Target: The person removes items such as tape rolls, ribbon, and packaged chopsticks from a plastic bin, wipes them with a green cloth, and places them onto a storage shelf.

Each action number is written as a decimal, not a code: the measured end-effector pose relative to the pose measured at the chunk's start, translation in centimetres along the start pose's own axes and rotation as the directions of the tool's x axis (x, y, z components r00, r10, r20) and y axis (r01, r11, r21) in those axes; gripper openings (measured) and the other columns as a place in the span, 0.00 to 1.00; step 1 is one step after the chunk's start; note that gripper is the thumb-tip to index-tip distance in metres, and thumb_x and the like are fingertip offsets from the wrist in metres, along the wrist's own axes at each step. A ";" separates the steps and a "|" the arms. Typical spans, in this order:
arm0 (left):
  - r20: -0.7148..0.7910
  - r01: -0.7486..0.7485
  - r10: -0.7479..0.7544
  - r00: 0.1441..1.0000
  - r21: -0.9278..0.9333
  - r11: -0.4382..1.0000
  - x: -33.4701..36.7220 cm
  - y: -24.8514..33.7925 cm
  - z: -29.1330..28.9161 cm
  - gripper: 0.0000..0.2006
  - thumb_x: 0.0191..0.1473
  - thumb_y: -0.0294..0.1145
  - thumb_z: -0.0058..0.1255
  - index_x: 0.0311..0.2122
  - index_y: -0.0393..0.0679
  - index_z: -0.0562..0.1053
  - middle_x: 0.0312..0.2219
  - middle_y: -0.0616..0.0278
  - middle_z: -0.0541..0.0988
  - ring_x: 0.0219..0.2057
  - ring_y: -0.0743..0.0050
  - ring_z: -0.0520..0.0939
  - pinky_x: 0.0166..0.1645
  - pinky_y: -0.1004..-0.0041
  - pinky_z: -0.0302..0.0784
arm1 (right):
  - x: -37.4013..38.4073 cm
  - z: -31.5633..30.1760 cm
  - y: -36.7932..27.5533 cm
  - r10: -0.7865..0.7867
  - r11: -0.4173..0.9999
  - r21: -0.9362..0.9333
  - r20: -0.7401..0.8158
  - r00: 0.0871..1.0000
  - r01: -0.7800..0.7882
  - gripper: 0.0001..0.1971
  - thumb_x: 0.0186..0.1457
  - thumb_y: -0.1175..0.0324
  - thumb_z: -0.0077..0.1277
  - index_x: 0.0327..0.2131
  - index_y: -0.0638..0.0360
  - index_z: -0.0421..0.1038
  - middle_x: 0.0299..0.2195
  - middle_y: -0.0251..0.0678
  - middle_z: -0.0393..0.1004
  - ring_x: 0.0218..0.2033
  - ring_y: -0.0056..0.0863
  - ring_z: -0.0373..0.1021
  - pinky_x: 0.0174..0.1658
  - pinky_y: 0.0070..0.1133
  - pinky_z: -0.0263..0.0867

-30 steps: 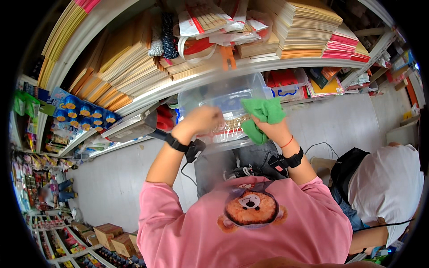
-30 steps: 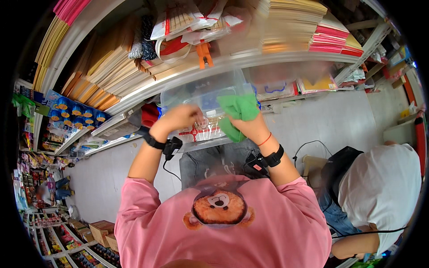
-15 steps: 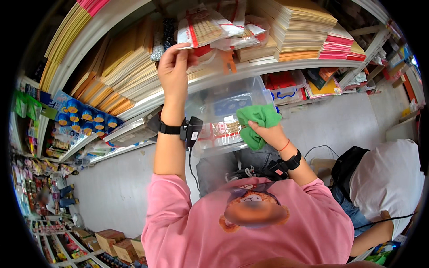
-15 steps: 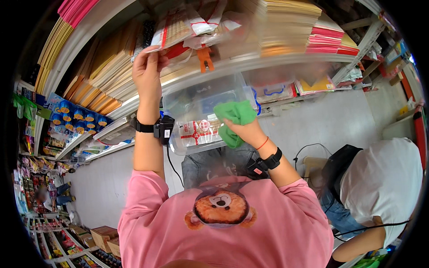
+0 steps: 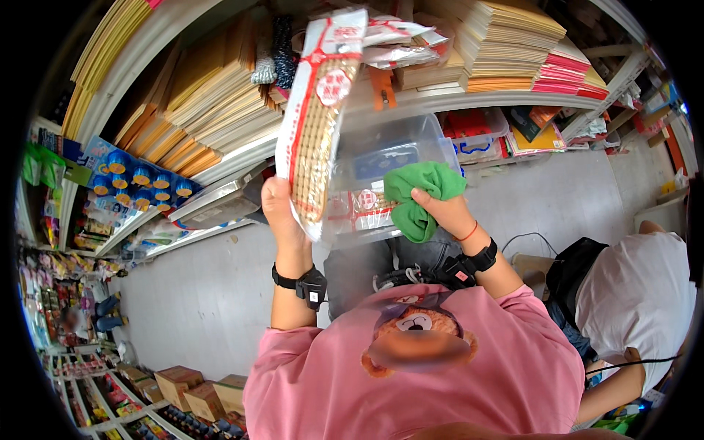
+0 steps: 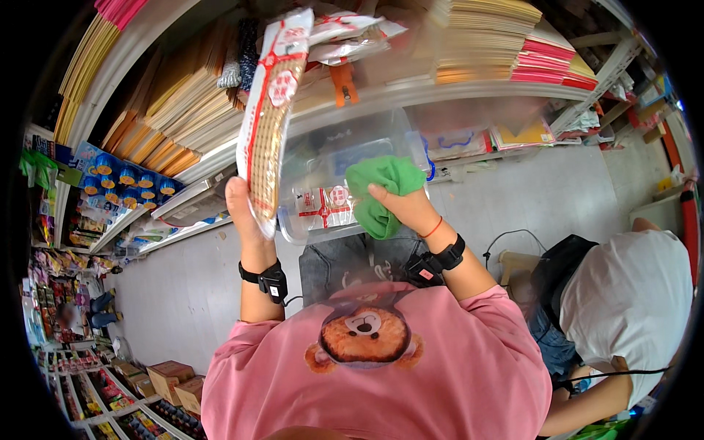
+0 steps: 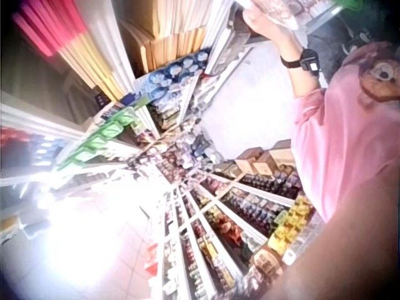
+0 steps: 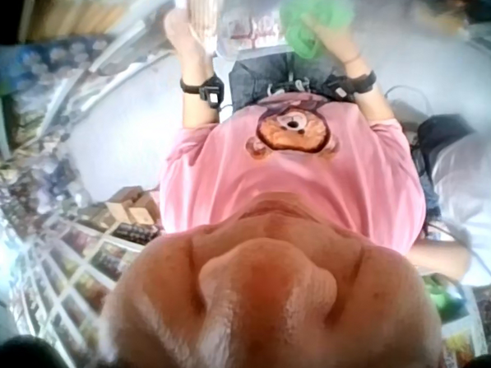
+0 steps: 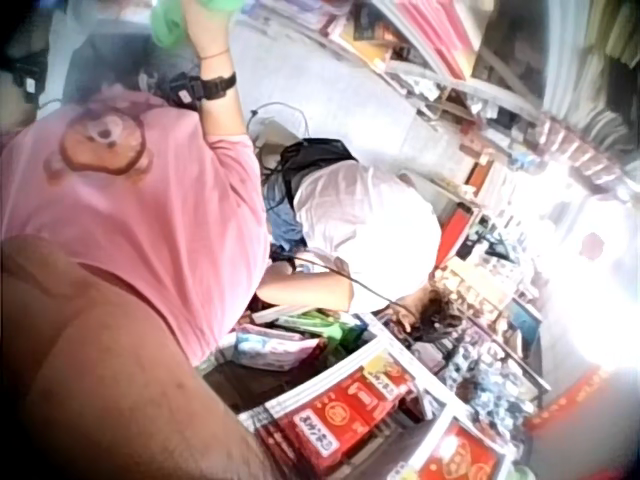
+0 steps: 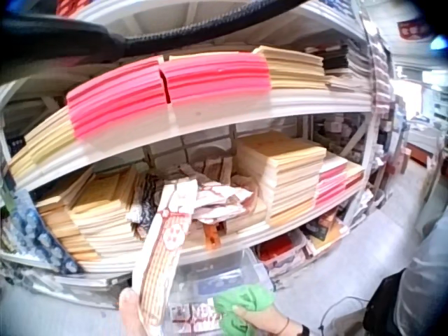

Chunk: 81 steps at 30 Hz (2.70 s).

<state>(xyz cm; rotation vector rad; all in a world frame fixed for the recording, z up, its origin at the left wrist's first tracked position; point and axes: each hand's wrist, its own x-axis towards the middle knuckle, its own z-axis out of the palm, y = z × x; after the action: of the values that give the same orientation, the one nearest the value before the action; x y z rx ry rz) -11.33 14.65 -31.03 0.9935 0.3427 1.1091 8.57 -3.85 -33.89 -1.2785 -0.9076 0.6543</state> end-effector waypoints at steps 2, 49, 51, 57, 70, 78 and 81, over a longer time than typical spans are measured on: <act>0.022 0.018 -0.018 1.000 0.012 1.000 -0.9 -0.5 -1.0 0.11 0.55 0.30 0.52 0.24 0.46 0.63 0.26 0.61 0.76 0.25 0.77 0.76 0.31 0.76 0.75 | -0.1 0.0 0.0 -0.005 1.000 -0.029 0.028 1.000 0.006 0.21 0.51 0.66 0.56 0.47 0.63 0.65 0.41 0.34 0.71 0.42 0.22 0.66 0.46 0.21 0.64; 0.340 -0.480 -0.491 0.802 0.857 -0.190 9.5 -9.0 -2.4 0.24 0.48 0.30 0.52 0.52 0.43 0.64 0.38 0.43 0.75 0.40 0.43 0.76 0.43 0.58 0.72 | 0.9 -3.5 2.6 0.115 0.883 0.453 -0.454 0.884 0.118 0.09 0.57 0.74 0.48 0.41 0.60 0.68 0.39 0.30 0.70 0.39 0.20 0.68 0.42 0.20 0.66; 0.351 -0.495 -0.483 0.802 0.843 -0.209 9.3 -9.4 -2.2 0.27 0.46 0.31 0.55 0.53 0.45 0.64 0.42 0.43 0.73 0.43 0.43 0.75 0.45 0.58 0.72 | 0.9 -3.5 2.6 0.109 0.888 0.445 -0.453 0.885 0.119 0.08 0.56 0.74 0.48 0.41 0.60 0.68 0.38 0.30 0.70 0.38 0.20 0.68 0.42 0.20 0.66; 0.601 -0.679 -0.320 0.732 0.614 -0.403 6.6 -8.5 -2.4 0.23 0.40 0.35 0.59 0.46 0.46 0.71 0.46 0.54 0.72 0.50 0.49 0.71 0.48 0.56 0.71 | 1.0 -3.4 2.3 0.139 0.871 0.480 -0.440 0.887 0.102 0.08 0.56 0.74 0.48 0.40 0.60 0.68 0.38 0.30 0.70 0.38 0.20 0.68 0.41 0.20 0.66; 0.318 -0.598 -0.789 0.526 0.798 -0.078 7.5 -10.2 -0.6 0.18 0.43 0.40 0.57 0.39 0.41 0.74 0.37 0.47 0.77 0.40 0.51 0.78 0.43 0.61 0.73 | 1.1 -2.8 1.4 0.128 0.887 0.458 -0.382 0.915 0.066 0.08 0.57 0.73 0.46 0.41 0.61 0.67 0.37 0.30 0.70 0.36 0.20 0.67 0.40 0.20 0.65; 0.710 -0.750 0.243 0.661 0.635 0.185 8.2 -0.7 12.7 0.12 0.46 0.30 0.58 0.38 0.42 0.73 0.40 0.53 0.72 0.32 0.62 0.76 0.36 0.70 0.74 | 1.0 -2.9 1.6 0.162 0.874 0.485 -0.372 0.914 0.043 0.09 0.56 0.74 0.48 0.42 0.61 0.67 0.38 0.33 0.71 0.38 0.21 0.68 0.40 0.20 0.66; 0.720 -0.789 0.337 0.606 0.597 0.143 10.0 0.2 15.6 0.18 0.46 0.34 0.58 0.44 0.42 0.72 0.48 0.49 0.69 0.39 0.59 0.76 0.41 0.67 0.74 | 1.0 -2.7 1.4 0.128 0.888 0.456 -0.360 0.924 0.054 0.09 0.56 0.73 0.48 0.41 0.62 0.67 0.38 0.33 0.71 0.37 0.21 0.69 0.40 0.20 0.67</act>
<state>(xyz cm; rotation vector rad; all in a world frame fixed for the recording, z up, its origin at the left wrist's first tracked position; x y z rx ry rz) 3.60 15.57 -20.06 2.5489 0.1381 1.3592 11.48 -4.15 -35.14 -0.9455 -0.3709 0.5787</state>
